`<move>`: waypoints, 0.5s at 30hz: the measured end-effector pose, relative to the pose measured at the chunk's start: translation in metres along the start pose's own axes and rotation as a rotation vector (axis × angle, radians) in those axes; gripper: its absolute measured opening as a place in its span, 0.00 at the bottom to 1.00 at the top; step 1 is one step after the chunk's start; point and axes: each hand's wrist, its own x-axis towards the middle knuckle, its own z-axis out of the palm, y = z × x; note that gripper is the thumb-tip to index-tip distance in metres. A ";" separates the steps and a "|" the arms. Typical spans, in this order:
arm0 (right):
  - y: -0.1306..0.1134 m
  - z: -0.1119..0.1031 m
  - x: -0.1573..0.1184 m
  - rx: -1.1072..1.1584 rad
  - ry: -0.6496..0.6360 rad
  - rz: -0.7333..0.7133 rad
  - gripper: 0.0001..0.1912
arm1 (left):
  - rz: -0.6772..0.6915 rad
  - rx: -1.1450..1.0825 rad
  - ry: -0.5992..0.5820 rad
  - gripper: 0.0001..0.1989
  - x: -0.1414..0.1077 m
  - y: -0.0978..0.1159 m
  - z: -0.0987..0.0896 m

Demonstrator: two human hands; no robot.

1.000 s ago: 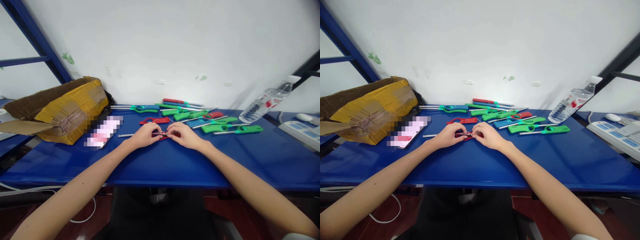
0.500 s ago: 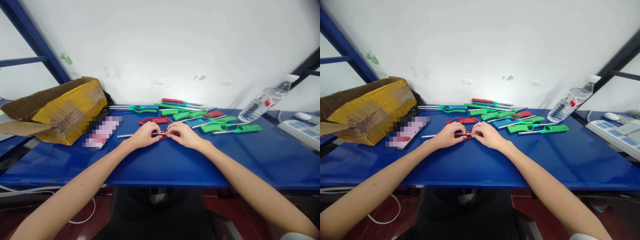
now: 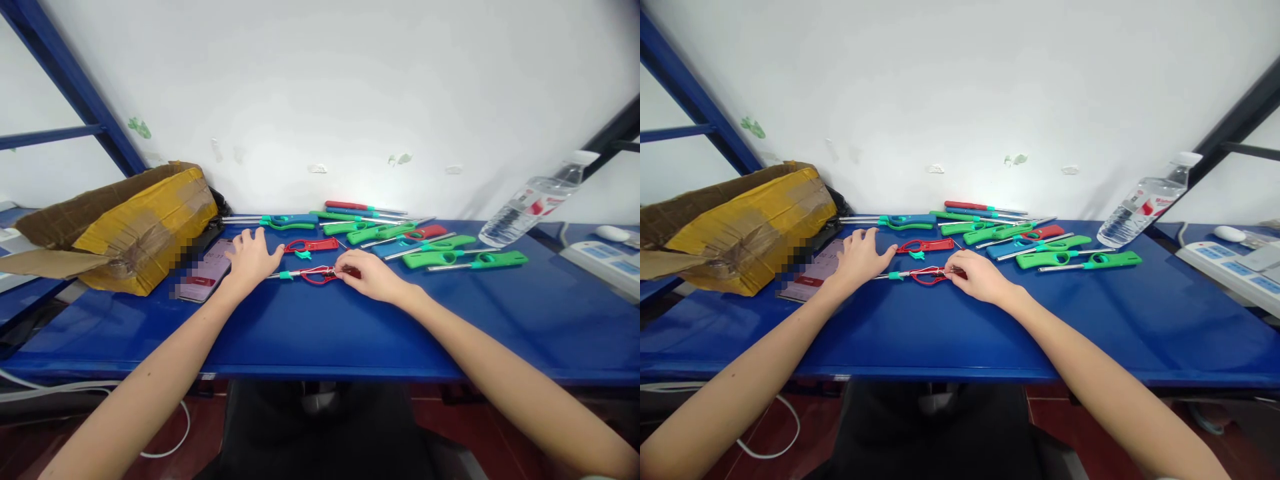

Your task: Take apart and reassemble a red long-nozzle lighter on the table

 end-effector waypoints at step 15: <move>0.004 0.004 -0.001 -0.029 0.017 0.021 0.05 | 0.793 -0.406 -0.108 0.13 -0.017 0.025 0.007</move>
